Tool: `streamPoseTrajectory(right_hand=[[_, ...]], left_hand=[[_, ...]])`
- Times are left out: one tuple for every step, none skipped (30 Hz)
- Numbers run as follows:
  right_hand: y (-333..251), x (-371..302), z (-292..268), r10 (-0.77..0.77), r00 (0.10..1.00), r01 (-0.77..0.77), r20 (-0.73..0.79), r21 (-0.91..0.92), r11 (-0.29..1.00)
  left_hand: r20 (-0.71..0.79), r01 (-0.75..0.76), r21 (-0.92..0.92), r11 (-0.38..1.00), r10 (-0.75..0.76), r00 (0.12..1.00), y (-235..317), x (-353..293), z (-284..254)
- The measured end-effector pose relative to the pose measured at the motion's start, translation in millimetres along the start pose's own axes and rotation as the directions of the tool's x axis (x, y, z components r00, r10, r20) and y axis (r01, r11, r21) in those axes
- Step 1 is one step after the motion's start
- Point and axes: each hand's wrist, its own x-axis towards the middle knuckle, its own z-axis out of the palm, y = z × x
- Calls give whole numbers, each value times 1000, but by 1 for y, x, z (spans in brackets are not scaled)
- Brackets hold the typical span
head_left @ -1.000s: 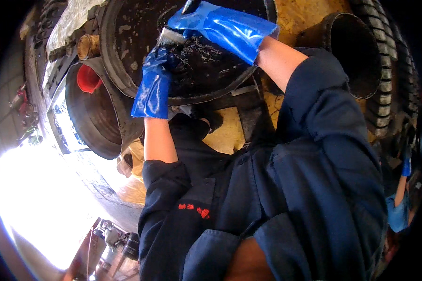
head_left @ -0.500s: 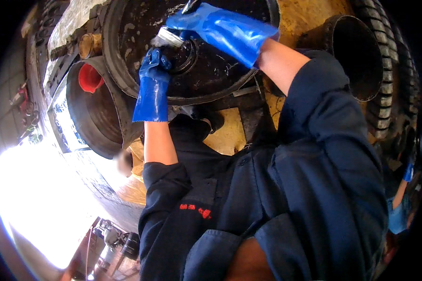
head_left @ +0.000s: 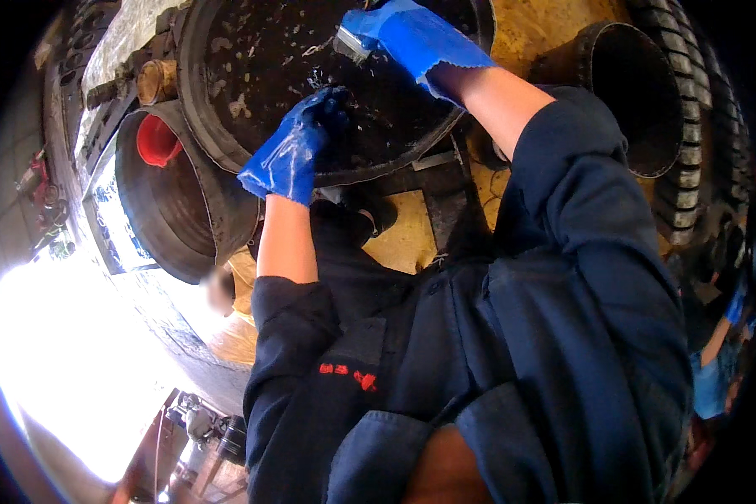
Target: The person cleans dark metal rings by dipping them into a barrel of liquid and scrubbing them with a brush, then moves the rings between different barrels and places some on the floor.
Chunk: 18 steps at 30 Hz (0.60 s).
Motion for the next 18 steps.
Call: streamPoseTrajectory(right_hand=[[-5, 1, 1, -14, 1000, 14, 10, 0, 1000], [3, 1, -3, -2, 1000, 2, -7, -5, 1000], [10, 3, -9, 8, 1000, -8, -28, 1, 1000], [13, 1, -13, 11, 999, -11, -50, 1, 1000], [11, 1, -16, 8, 998, -9, -56, -4, 1000], [11, -5, -19, 12, 997, -12, -74, -6, 1000], [10, -3, -22, 5, 996, -6, -86, -11, 1000], [6, -8, -21, 0, 996, -1, -89, -12, 1000], [6, -6, -19, -9, 996, 7, -87, -20, 1000], [9, -6, -20, 0, 995, -2, -99, -22, 1000], [12, -6, -21, 1, 994, -4, -107, -28, 1000], [14, -5, -21, 9, 993, -14, -121, -38, 999], [18, -6, -19, 19, 992, -24, -123, -41, 999], [21, -6, -16, 35, 993, -41, -111, -45, 998], [23, -8, -11, 50, 994, -55, -94, -47, 997], [26, -7, -9, 100, 994, -102, -49, -41, 994], [32, -7, -9, 158, 987, -158, -10, -35, 987], [38, -5, -9, 261, 962, -260, 77, -28, 965]], left_hand=[[-31, 61, -5, 998, -61, 998, -6, -3, 2], [-20, 169, -114, 979, -173, 985, 17, 4, 0], [0, 297, -244, 923, -306, 952, 58, 9, -6], [30, 382, -360, 852, -398, 917, 89, 13, -14], [35, 454, -399, 797, -481, 876, 120, 14, -25], [94, 419, -530, 737, -440, 893, 96, 17, -13], [144, 390, -648, 655, -397, 906, 76, 18, -5], [211, 325, -840, 435, -290, 933, 44, 17, 5], [268, 371, -801, 470, -273, 924, 15, 18, 14], [270, 372, -801, 469, -271, 924, 11, 24, 15], [289, 448, -766, 461, -374, 881, 7, 30, 17], [301, 520, -729, 444, -474, 827, 4, 35, 19], [307, 590, -691, 419, -569, 763, 1, 40, 19], [304, 653, -652, 384, -657, 690, -1, 42, 19], [293, 711, -615, 340, -739, 607, -4, 42, 18], [281, 764, -575, 292, -807, 520, -4, 44, 17], [287, 768, -567, 298, -803, 523, -1, 42, 17], [290, 728, -546, 415, -722, 628, 1, 32, 15]])
